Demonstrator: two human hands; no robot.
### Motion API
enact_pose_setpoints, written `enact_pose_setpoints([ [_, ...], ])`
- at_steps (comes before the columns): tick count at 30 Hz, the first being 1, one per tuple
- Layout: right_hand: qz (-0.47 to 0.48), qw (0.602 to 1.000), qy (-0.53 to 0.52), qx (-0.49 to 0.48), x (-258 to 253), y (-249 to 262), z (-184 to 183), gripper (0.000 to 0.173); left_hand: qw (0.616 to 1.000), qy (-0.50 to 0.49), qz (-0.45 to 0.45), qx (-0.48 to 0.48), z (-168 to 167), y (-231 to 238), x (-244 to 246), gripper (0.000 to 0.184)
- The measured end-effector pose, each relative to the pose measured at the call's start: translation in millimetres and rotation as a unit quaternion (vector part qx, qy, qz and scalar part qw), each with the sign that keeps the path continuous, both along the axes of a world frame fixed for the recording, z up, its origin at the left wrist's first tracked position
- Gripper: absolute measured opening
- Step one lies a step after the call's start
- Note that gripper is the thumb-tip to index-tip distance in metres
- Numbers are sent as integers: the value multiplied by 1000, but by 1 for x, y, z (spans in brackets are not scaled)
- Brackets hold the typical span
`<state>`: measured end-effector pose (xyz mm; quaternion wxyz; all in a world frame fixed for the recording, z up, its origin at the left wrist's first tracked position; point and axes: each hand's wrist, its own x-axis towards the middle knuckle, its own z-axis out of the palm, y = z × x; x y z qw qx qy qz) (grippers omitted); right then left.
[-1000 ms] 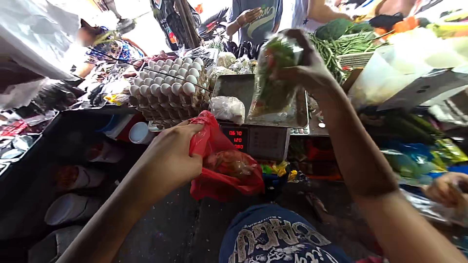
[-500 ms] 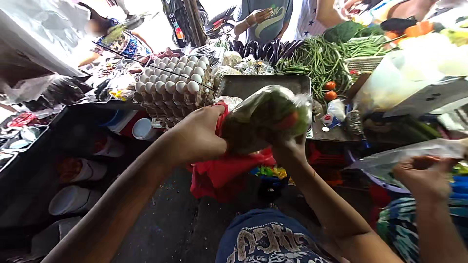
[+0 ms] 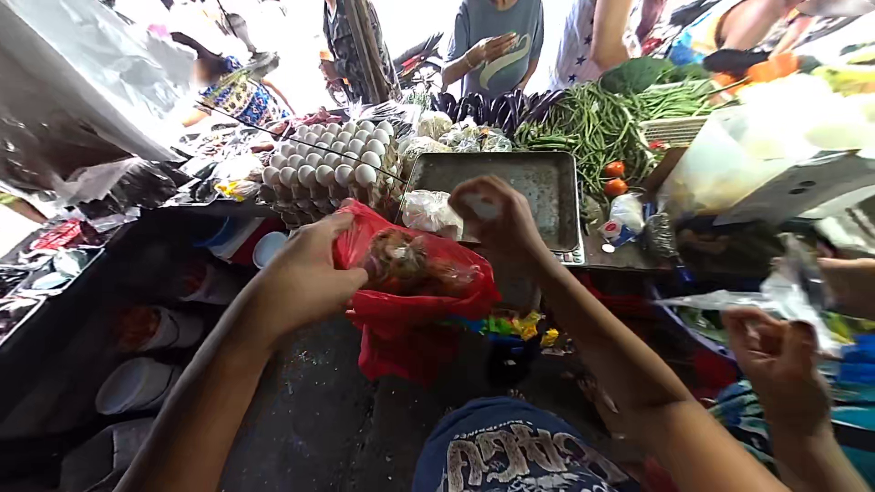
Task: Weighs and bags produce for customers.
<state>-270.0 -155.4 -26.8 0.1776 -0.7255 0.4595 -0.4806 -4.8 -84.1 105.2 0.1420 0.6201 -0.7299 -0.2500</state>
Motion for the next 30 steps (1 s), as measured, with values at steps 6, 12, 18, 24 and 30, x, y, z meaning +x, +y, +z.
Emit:
enact_pose_setpoints([
  [6,-40,968,180,169,41,-76,-38,104,991,135,16,16,2,14,24,73],
  [12,-8,977,48,208,26,-101,-42,69,981,191,-5,42,-20,24,14,71],
  [18,84,873,-348,331,-23,-37,-15,45,987,138,-55,68,-32,9,-16,64],
  [24,-6,978,-205,-26,-10,64,-38,68,976,104,-91,167,-43,-44,-83,48],
  [30,90,973,-204,60,11,63,-81,58,961,201,-27,190,-61,-71,-101,65],
])
